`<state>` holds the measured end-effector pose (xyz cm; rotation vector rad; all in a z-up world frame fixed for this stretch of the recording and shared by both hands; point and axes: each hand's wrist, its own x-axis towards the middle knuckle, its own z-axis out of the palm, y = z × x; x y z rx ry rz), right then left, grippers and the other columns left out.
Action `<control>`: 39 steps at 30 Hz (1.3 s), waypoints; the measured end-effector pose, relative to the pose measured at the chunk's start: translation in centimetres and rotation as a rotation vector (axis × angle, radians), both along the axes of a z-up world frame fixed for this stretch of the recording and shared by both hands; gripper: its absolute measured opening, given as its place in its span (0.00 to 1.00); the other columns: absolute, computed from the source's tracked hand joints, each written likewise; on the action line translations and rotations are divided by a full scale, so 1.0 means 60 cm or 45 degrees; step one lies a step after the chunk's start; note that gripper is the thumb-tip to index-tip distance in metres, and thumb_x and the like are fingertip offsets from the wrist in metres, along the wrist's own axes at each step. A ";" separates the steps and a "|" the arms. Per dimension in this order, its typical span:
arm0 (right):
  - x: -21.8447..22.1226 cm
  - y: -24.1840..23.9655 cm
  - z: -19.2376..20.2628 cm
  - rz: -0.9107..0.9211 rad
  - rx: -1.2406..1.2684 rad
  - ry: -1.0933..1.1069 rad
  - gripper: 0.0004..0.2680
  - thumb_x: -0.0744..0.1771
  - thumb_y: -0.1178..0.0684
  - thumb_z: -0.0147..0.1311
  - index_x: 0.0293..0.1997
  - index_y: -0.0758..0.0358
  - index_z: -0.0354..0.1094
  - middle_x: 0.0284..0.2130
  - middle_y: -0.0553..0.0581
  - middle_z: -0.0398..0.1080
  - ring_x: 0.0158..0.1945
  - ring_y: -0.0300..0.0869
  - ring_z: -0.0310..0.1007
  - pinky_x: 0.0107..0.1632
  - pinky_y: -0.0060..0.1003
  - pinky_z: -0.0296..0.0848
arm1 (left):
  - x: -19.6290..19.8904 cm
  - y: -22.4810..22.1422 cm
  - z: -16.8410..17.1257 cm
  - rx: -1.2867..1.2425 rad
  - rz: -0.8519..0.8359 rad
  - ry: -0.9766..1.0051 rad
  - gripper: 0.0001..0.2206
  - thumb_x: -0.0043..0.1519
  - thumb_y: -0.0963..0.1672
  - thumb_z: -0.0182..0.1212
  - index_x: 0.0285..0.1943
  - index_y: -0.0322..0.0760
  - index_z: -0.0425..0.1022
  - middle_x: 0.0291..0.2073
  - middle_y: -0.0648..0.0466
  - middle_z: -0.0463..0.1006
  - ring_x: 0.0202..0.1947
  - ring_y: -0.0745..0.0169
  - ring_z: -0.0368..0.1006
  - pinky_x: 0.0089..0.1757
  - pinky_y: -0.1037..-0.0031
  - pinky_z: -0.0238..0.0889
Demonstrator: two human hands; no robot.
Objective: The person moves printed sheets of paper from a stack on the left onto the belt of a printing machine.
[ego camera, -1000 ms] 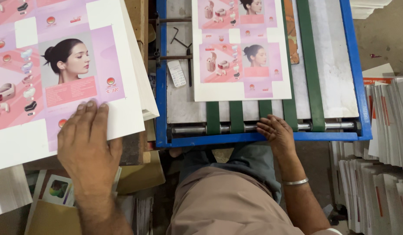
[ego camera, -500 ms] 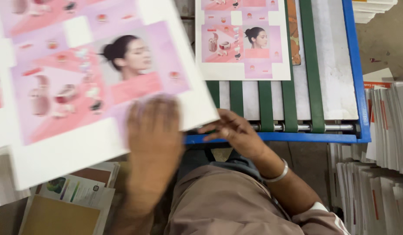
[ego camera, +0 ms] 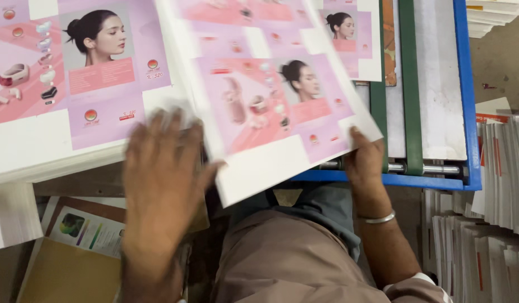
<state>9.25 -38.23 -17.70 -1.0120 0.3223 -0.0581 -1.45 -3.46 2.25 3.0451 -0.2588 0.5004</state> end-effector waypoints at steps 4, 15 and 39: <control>0.011 -0.081 -0.068 -0.266 -0.095 0.001 0.13 0.68 0.65 0.51 0.61 0.70 0.62 0.52 0.60 0.71 0.51 0.46 0.77 0.51 0.40 0.81 | 0.037 0.061 -0.011 0.054 0.087 -0.021 0.28 0.61 0.51 0.66 0.67 0.32 0.73 0.64 0.40 0.73 0.66 0.42 0.67 0.62 0.52 0.59; -0.057 -0.191 -0.174 -0.347 -0.294 0.010 0.13 0.70 0.65 0.49 0.63 0.72 0.62 0.54 0.59 0.72 0.55 0.46 0.76 0.56 0.38 0.78 | 0.037 0.069 -0.032 0.245 0.036 -0.286 0.17 0.64 0.43 0.74 0.60 0.35 0.77 0.55 0.49 0.81 0.57 0.54 0.77 0.56 0.66 0.71; -0.144 -0.166 -0.172 -0.351 -0.317 0.250 0.13 0.69 0.62 0.53 0.60 0.73 0.65 0.51 0.59 0.73 0.50 0.44 0.77 0.50 0.37 0.80 | 0.026 0.057 -0.028 0.179 0.143 -0.214 0.24 0.50 0.42 0.77 0.58 0.38 0.80 0.55 0.52 0.82 0.57 0.55 0.78 0.55 0.65 0.71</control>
